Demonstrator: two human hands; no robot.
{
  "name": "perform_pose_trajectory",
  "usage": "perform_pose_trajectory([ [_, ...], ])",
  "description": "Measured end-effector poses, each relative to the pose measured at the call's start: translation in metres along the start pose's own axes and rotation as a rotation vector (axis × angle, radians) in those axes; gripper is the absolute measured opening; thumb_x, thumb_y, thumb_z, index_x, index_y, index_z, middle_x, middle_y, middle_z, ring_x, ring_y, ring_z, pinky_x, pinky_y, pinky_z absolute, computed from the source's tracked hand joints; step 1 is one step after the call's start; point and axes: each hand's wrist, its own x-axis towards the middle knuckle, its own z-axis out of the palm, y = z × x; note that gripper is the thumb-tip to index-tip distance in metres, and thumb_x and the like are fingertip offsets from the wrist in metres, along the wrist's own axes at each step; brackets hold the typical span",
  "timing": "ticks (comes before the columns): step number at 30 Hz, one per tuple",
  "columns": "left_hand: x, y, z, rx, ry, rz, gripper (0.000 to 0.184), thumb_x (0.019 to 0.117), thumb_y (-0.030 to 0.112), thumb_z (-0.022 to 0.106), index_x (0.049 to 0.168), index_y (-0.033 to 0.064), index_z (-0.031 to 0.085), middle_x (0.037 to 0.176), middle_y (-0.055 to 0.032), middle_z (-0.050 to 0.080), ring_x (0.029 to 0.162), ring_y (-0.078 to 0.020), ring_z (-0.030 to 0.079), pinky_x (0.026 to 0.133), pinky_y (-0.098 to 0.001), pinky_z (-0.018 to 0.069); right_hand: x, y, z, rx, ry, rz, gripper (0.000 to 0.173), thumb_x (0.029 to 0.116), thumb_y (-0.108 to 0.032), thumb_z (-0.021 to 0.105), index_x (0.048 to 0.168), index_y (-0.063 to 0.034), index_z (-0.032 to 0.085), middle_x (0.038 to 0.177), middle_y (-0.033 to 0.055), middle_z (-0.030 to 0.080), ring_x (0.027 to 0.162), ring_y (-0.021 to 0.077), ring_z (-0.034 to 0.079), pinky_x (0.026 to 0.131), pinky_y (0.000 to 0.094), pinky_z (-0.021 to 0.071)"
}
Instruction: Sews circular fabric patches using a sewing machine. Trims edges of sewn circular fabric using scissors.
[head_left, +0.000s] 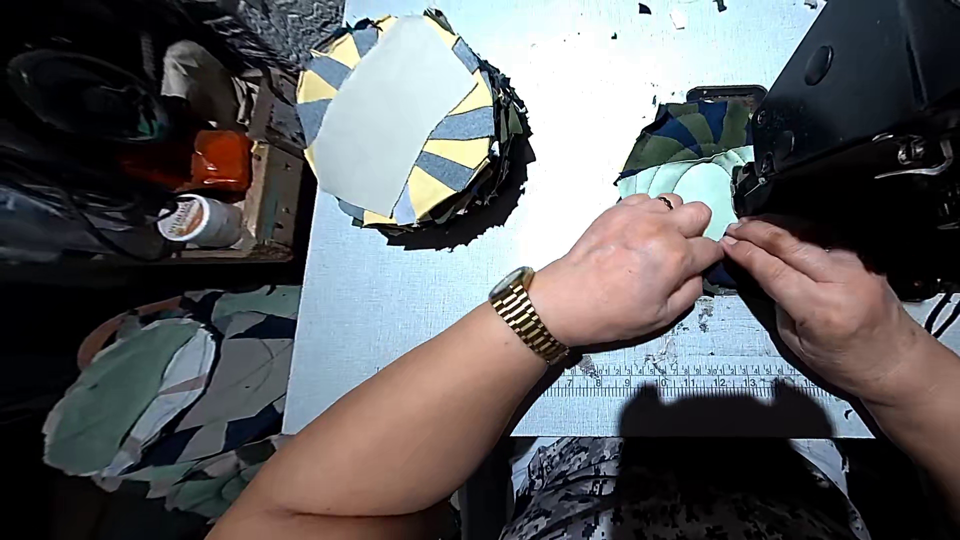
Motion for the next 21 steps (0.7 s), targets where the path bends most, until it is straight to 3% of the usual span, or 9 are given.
perform_pose_trajectory([
  [2,-0.001,-0.011,-0.005,-0.013,0.077,-0.002,0.033,0.0966,0.017,0.047,0.106,0.0088,0.077,0.097,-0.0085,0.068,0.098,-0.0268,0.061,0.085,-0.0453,0.045,0.0,0.001,0.002,-0.002,-0.053,-0.01,0.037,0.0971,0.008,0.046,0.127,0.0049,0.067,0.131,0.0237,0.066,0.123,0.0347,0.064,0.106,0.0429,0.0505],
  [4,-0.002,-0.021,-0.011,0.026,0.098,-0.051,0.033,0.0988,0.018,0.046,0.11,0.0095,0.076,0.113,-0.0116,0.07,0.119,-0.0306,0.06,0.103,-0.0506,0.0436,0.0,0.0,0.003,-0.021,-0.066,-0.011,0.035,0.0974,0.007,0.047,0.126,0.0051,0.068,0.13,0.0239,0.066,0.122,0.0349,0.064,0.105,0.0432,0.0509],
  [5,-0.002,-0.025,-0.011,0.037,0.085,-0.082,0.032,0.0991,0.019,0.047,0.111,0.0098,0.075,0.119,-0.0123,0.069,0.124,-0.0309,0.059,0.105,-0.0502,0.0436,0.001,0.0,0.003,-0.029,-0.066,-0.01,0.034,0.0974,0.007,0.048,0.125,0.0047,0.069,0.129,0.0236,0.066,0.121,0.0348,0.065,0.104,0.0433,0.0516],
  [8,-0.004,-0.031,-0.008,0.027,0.023,-0.13,0.028,0.0979,0.021,0.052,0.114,0.0111,0.073,0.118,-0.0107,0.065,0.116,-0.0278,0.058,0.093,-0.0416,0.0496,0.001,0.0,0.001,-0.045,-0.069,0.008,0.034,0.098,0.007,0.048,0.124,0.0036,0.07,0.128,0.0225,0.067,0.121,0.0341,0.065,0.104,0.0435,0.0515],
  [11,-0.003,-0.025,-0.008,0.031,0.014,-0.125,0.028,0.0972,0.022,0.053,0.112,0.0118,0.075,0.11,-0.0093,0.066,0.108,-0.0266,0.059,0.087,-0.0388,0.0495,0.0,0.001,-0.002,-0.059,-0.059,0.046,0.032,0.0979,0.006,0.049,0.121,0.0025,0.072,0.126,0.021,0.069,0.12,0.0337,0.066,0.104,0.0441,0.0514],
  [14,-0.004,-0.019,-0.007,0.03,0.007,-0.115,0.028,0.0967,0.022,0.053,0.111,0.0126,0.076,0.104,-0.0072,0.065,0.101,-0.0247,0.059,0.081,-0.0375,0.0484,-0.001,0.002,-0.005,-0.088,-0.033,0.088,0.032,0.0988,0.005,0.05,0.12,0.0003,0.073,0.119,0.0188,0.072,0.113,0.0323,0.069,0.094,0.0446,0.0555],
  [17,-0.004,-0.013,-0.009,0.035,-0.008,-0.105,0.027,0.0953,0.02,0.056,0.111,0.0114,0.077,0.102,-0.0073,0.064,0.099,-0.0247,0.059,0.079,-0.038,0.0485,-0.002,0.005,-0.007,-0.084,-0.025,0.103,0.031,0.0998,0.004,0.05,0.119,0.0005,0.073,0.123,0.0184,0.071,0.12,0.0321,0.066,0.102,0.0442,0.052],
  [21,-0.005,-0.011,-0.011,0.041,-0.019,-0.093,0.026,0.0953,0.02,0.057,0.109,0.0118,0.077,0.095,-0.0058,0.062,0.093,-0.0232,0.058,0.075,-0.0367,0.0471,0.0,0.006,-0.008,-0.081,-0.028,0.113,0.028,0.1014,0.001,0.051,0.118,0.0005,0.074,0.124,0.0173,0.07,0.123,0.0318,0.064,0.105,0.0442,0.0502],
])
